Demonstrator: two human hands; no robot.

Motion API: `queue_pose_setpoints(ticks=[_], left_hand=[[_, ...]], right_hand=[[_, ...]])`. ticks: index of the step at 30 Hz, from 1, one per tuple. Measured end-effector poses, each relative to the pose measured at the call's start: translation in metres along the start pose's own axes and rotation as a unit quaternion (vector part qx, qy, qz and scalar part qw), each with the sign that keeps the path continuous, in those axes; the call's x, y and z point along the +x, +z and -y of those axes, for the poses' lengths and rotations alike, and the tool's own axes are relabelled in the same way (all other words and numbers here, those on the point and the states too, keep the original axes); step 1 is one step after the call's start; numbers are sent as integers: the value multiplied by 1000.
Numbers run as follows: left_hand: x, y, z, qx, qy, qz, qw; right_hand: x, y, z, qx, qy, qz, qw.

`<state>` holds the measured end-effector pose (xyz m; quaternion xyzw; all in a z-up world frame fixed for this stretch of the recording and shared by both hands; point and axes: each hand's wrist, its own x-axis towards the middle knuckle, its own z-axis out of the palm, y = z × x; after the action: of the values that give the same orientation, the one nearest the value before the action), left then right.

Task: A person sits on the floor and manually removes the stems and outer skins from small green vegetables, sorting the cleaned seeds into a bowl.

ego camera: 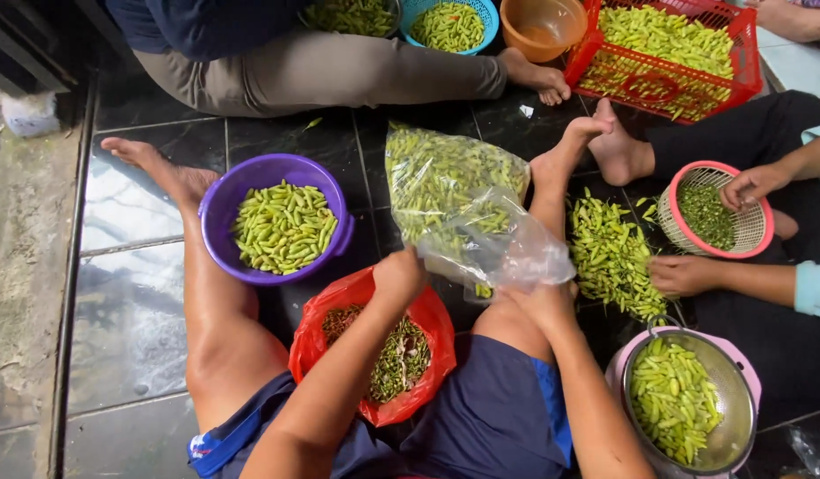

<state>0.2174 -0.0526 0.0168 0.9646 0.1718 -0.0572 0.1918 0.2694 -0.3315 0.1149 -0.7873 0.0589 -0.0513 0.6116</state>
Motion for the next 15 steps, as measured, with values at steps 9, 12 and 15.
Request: queue_pose_setpoints(ticks=[9, 12, 15], left_hand=[[18, -220, 2, -318, 60, -88, 942], [-37, -239, -7, -382, 102, -37, 918], [-43, -180, 29, -389, 91, -10, 917]], right_hand=[[8, -32, 88, -48, -131, 81, 987], [-23, -43, 104, -39, -123, 122, 984], [-43, -53, 59, -63, -77, 97, 990]])
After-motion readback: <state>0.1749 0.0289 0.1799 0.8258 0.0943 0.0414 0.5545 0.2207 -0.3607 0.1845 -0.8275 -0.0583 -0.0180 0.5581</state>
